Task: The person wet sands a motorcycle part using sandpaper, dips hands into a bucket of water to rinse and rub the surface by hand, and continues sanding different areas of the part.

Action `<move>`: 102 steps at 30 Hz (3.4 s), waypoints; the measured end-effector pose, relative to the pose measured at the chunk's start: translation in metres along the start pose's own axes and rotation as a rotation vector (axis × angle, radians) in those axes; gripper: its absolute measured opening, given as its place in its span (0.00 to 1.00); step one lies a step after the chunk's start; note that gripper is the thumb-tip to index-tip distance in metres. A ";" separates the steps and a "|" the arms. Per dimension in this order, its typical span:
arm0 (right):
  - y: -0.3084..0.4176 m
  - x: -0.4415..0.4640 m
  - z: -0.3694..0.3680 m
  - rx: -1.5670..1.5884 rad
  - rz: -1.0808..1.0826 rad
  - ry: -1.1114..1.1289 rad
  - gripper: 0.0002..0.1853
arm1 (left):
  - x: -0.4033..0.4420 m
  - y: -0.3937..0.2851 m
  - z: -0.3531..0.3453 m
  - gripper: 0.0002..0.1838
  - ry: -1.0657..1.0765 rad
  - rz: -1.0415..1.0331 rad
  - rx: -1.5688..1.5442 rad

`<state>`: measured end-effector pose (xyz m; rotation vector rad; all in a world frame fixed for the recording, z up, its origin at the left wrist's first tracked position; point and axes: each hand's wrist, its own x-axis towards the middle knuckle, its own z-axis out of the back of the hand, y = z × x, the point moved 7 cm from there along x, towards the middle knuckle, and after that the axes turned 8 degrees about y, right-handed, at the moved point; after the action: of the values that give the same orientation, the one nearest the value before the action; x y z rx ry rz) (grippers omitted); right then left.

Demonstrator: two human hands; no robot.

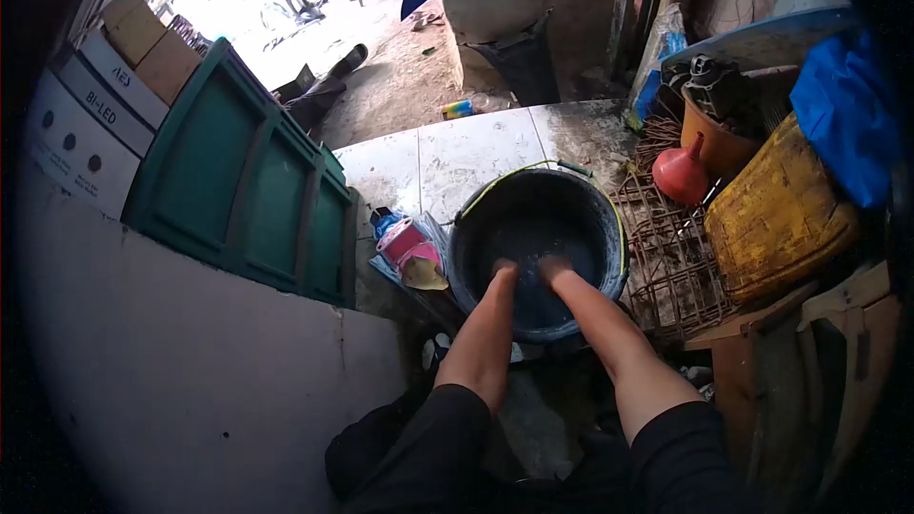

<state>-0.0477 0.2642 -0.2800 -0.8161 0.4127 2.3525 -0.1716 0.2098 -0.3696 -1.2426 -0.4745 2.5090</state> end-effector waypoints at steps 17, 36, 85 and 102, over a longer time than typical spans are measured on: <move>-0.005 -0.112 0.139 0.311 0.115 -0.443 0.10 | -0.277 -0.090 0.143 0.16 -0.287 -0.723 -0.207; -0.001 -0.261 0.169 0.546 0.363 -0.839 0.16 | -0.339 -0.027 0.192 0.17 -0.379 -0.805 -0.584; 0.082 -0.311 0.136 0.518 0.881 -0.851 0.25 | -0.393 -0.023 0.156 0.17 0.193 -0.619 -1.142; 0.107 -0.345 0.144 -0.083 1.018 -0.794 0.32 | -0.401 -0.021 0.178 0.24 0.474 -0.624 -1.402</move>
<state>0.0353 0.0960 0.0602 0.4983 0.4249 3.3443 -0.0799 0.0378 0.0237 -1.5680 -2.2085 1.0841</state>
